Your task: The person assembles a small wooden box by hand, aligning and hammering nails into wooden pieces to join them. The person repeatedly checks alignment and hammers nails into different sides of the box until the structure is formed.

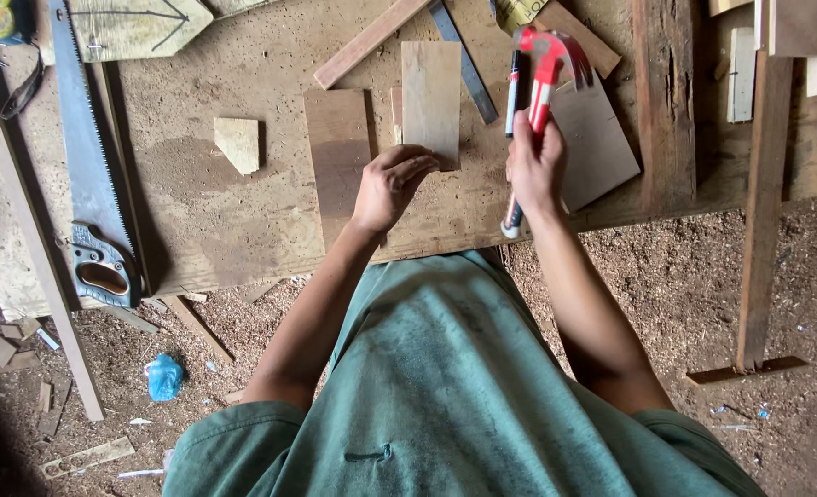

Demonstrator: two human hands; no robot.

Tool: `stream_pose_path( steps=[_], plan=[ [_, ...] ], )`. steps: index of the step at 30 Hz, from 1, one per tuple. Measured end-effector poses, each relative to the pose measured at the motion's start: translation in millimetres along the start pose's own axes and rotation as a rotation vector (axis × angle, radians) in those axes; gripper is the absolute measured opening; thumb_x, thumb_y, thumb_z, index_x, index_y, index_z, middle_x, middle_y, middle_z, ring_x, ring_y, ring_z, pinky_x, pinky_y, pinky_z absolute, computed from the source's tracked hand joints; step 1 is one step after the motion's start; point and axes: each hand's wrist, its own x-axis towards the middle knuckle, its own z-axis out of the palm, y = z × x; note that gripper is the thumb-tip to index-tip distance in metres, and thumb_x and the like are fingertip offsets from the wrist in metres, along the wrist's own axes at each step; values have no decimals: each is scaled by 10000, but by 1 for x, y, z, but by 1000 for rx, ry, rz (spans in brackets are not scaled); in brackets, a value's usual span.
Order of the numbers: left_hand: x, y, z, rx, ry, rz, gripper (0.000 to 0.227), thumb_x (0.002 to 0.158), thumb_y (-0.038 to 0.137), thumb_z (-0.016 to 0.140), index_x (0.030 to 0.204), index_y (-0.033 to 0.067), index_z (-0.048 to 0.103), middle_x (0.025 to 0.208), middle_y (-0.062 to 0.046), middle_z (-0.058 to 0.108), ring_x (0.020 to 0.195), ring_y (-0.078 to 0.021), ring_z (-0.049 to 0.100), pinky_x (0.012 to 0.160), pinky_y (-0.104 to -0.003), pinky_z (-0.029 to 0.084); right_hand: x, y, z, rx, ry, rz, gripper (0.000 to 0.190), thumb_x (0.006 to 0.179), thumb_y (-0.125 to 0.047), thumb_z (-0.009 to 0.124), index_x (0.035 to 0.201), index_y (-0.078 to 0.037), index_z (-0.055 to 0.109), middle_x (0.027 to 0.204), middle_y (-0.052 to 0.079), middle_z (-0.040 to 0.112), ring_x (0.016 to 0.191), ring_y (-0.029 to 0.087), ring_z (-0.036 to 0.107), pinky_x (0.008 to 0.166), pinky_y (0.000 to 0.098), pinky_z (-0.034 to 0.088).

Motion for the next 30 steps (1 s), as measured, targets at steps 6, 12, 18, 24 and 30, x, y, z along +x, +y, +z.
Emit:
stream_pose_path(
  steps=[6, 12, 18, 24, 30],
  plan=[
    [1, 1, 1, -24, 18, -5, 150, 916, 86, 763, 1065, 87, 778, 1080, -79, 747, 949, -254, 736, 829, -353, 603, -61, -64, -5, -442, -268, -377, 282, 1103, -221, 612, 880, -59, 550, 632, 21, 531, 514, 146, 498, 453, 344, 357],
    [-3, -2, 5, -17, 50, -16, 160, 891, 84, 781, 1051, 77, 779, 1034, -85, 739, 907, -262, 724, 788, -363, 596, -88, -50, 2, -627, -316, -348, 333, 1078, -265, 607, 832, -48, 547, 539, 49, 515, 440, 151, 517, 431, 361, 370],
    [-5, -4, 10, -19, 77, -29, 157, 886, 98, 791, 1040, 73, 778, 1010, -81, 735, 879, -257, 724, 770, -360, 595, -90, -49, -2, -657, -337, -266, 343, 1069, -285, 597, 818, -57, 548, 531, 44, 511, 426, 162, 496, 407, 367, 366],
    [-5, 0, 9, 25, 105, 0, 150, 874, 114, 799, 1019, 78, 785, 986, -74, 734, 879, -252, 711, 782, -375, 580, -68, -35, 5, -549, -283, -153, 398, 1053, -325, 689, 792, -33, 618, 575, 36, 549, 448, 176, 462, 432, 385, 351],
    [-7, 5, 12, 79, 166, 45, 170, 859, 113, 803, 1024, 79, 776, 995, -73, 713, 926, -271, 683, 833, -385, 566, -24, 0, 44, -484, 6, -379, 415, 893, -304, 863, 1149, -7, 728, 729, -16, 663, 629, 80, 634, 564, 278, 495]
  ],
)
